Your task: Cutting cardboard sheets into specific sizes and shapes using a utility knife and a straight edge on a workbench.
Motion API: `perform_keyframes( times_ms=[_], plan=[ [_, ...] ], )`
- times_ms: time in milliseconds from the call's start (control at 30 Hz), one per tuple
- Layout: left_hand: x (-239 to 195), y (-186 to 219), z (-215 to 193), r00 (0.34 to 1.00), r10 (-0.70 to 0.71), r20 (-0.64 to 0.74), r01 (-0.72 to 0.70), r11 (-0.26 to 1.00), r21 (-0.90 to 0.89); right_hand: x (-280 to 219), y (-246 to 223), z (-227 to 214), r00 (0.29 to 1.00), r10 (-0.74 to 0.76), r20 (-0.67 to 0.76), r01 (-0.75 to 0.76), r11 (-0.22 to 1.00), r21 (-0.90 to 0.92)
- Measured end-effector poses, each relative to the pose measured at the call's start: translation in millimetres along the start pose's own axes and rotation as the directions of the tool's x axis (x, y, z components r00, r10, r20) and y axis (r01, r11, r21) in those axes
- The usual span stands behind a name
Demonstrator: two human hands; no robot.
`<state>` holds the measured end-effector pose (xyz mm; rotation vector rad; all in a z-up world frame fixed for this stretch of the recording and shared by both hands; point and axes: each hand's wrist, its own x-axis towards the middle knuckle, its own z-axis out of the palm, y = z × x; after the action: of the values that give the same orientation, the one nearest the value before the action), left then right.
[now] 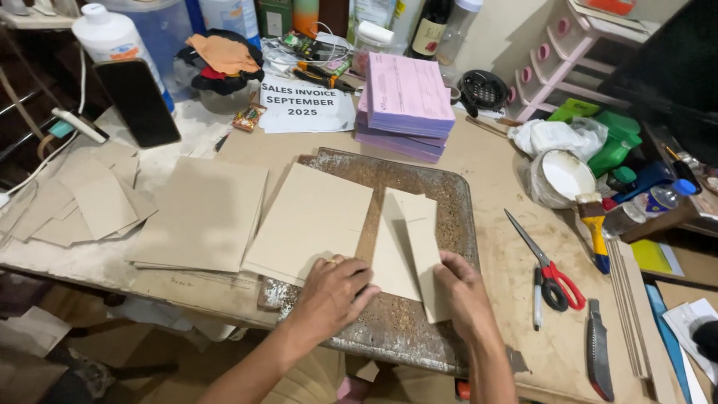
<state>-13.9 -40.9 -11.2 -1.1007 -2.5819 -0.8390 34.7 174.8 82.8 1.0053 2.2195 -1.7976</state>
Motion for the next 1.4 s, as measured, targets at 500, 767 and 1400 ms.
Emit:
perform_keyframes(
  times_ms=[500, 767, 1400],
  plan=[
    [19.0, -42.2, -145.9, 0.573, -0.793, 0.206, 0.787, 0.603, 0.133, 18.5, -0.3, -39.7, 0.952, -0.221, -0.212, 0.225, 0.974, -0.003],
    [6.0, -38.7, -154.5, 0.396, -0.869, 0.298, 0.903, 0.428, 0.049, 9.4, 17.6, -43.0, 0.966, -0.259, 0.009, 0.236, 0.868, -0.437],
    [-0.5, -36.6, -137.0, 0.391, -0.912, 0.123, 0.910, 0.403, 0.097, 71.2, 44.3, -54.5, 0.663, -0.514, 0.544, 0.729, 0.280, -0.624]
  ],
)
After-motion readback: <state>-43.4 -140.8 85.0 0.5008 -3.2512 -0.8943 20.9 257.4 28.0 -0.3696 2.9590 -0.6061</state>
